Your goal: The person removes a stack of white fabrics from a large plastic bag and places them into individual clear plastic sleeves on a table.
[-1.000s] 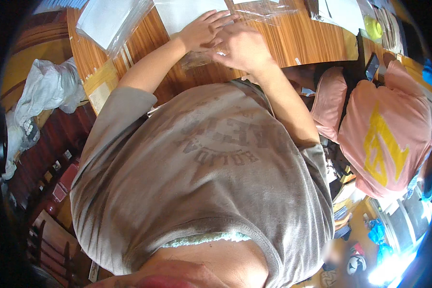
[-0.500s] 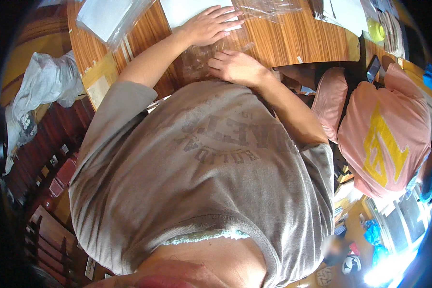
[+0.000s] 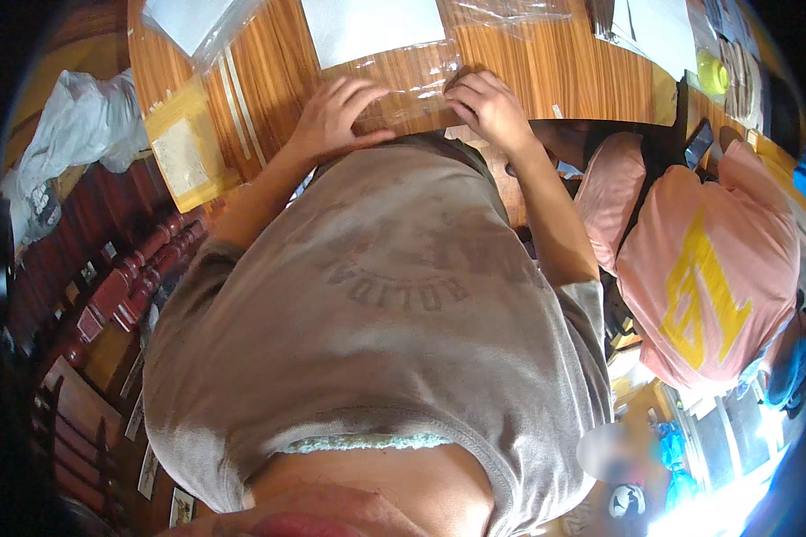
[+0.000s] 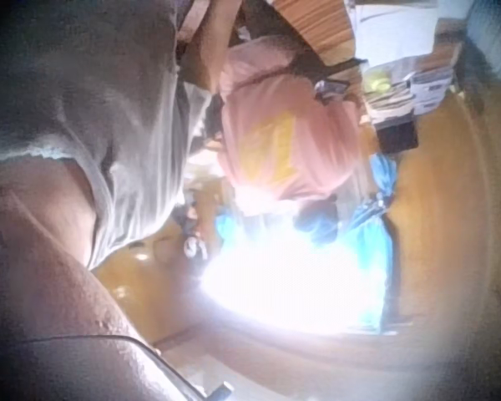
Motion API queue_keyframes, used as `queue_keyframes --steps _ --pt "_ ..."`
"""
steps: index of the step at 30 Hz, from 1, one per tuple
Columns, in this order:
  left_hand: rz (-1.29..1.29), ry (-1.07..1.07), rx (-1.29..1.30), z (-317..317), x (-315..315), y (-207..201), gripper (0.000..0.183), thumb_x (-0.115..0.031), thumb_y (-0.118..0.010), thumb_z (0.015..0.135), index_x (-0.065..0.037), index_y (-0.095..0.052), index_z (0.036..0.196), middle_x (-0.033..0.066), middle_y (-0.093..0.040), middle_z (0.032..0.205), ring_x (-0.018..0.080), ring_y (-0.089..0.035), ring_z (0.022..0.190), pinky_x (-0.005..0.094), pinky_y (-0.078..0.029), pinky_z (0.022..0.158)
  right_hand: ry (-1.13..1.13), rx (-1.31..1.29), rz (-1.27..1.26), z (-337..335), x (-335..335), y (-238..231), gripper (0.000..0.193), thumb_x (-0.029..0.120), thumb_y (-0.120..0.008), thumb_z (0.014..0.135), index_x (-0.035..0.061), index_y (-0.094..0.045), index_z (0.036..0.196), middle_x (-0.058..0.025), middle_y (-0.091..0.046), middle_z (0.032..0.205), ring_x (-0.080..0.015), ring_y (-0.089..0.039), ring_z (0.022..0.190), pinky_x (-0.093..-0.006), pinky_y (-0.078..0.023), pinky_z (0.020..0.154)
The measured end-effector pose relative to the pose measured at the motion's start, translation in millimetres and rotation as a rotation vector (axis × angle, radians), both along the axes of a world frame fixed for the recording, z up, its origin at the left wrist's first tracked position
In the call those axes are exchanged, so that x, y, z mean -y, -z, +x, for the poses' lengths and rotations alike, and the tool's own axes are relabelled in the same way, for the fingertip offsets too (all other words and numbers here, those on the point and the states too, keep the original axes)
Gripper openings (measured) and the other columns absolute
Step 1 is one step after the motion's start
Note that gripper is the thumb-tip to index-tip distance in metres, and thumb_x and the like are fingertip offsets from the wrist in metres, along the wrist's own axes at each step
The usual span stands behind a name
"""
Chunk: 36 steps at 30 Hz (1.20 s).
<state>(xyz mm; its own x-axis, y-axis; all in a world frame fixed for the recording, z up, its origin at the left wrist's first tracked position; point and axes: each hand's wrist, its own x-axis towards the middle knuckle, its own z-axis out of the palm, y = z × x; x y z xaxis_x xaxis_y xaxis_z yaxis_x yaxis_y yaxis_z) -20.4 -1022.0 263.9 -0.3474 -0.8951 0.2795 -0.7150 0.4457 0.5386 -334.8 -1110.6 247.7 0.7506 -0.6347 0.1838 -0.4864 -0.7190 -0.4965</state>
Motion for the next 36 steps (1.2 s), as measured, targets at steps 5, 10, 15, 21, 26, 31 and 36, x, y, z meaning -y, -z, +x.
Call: queue_keyframes --steps 5,10,15,21,26,31,36 --pt "-0.006 -0.205 0.024 4 -52 38 0.031 -0.029 -0.085 0.091 -0.01 -0.078 0.115 0.0067 -0.076 0.11 0.03 -0.07 0.097 0.043 -0.056 0.085 0.053 0.118 0.086 -3 10 16 0.015 0.024 -0.084 0.09 0.01 -0.081 0.097 -0.0039 -0.076 0.098 -0.0275 -0.069 0.096 -0.0407 -0.056 0.088" --pt "0.098 -0.381 -0.047 -1 -52 37 0.015 -0.023 -0.082 0.094 -0.008 -0.079 0.096 0.0043 -0.077 0.094 0.027 -0.07 0.09 0.0401 -0.056 0.082 0.242 0.122 0.138 2 4 20 0.017 0.029 -0.085 0.091 0.0128 -0.081 0.095 -0.0006 -0.077 0.09 -0.0263 -0.069 0.092 -0.0407 -0.054 0.087" --pt "0.242 -0.533 -0.074 -7 -48 33 0.022 -0.027 -0.086 0.09 -0.007 -0.078 0.094 0.0075 -0.075 0.093 0.0267 -0.07 0.091 0.0405 -0.056 0.08 0.383 0.017 0.114 9 1 25 0.025 0.036 -0.088 0.086 0.014 -0.078 0.089 0.0002 -0.074 0.085 -0.026 -0.069 0.09 -0.0423 -0.053 0.085" --pt "0.036 -0.634 0.158 -7 -49 30 0.041 -0.034 -0.085 0.09 -0.012 -0.073 0.122 0.0099 -0.064 0.137 0.0285 -0.063 0.119 0.0465 -0.053 0.097 0.377 -0.074 -0.078 23 -11 11 0.026 0.034 -0.085 0.09 0.0124 -0.074 0.101 -0.0034 -0.073 0.102 -0.0284 -0.069 0.096 -0.0461 -0.052 0.088" --pt "-0.03 -0.104 0.342 -7 -54 52 0.069 -0.035 -0.077 0.096 -0.011 -0.054 0.156 0.0063 -0.048 0.167 0.0273 -0.047 0.152 0.0483 -0.04 0.122 -0.175 -0.127 -0.2 54 -37 23 0.059 0.04 -0.069 0.102 0.0115 -0.059 0.153 -0.0104 -0.05 0.166 -0.0301 -0.045 0.154 -0.0466 -0.04 0.124" --pt "0.177 -0.05 0.46 24 -74 35 0.074 -0.036 -0.075 0.098 -0.01 -0.048 0.162 0.0071 -0.042 0.172 0.0284 -0.04 0.158 0.0481 -0.032 0.129 -0.142 -0.17 -0.053 9 -30 18 0.059 0.038 -0.067 0.105 0.0082 -0.057 0.154 -0.0106 -0.05 0.166 -0.0283 -0.047 0.153 -0.047 -0.039 0.125" --pt "0.244 -0.405 -0.148 42 -70 21 0.051 -0.025 -0.07 0.105 -0.003 -0.059 0.149 0.0197 -0.058 0.154 0.033 -0.063 0.133 0.0448 -0.054 0.108 0.324 0.232 -0.043 16 11 -3 0.027 0.024 -0.073 0.099 0.0012 -0.075 0.113 -0.0193 -0.076 0.106 -0.0357 -0.073 0.103 -0.0467 -0.059 0.092"
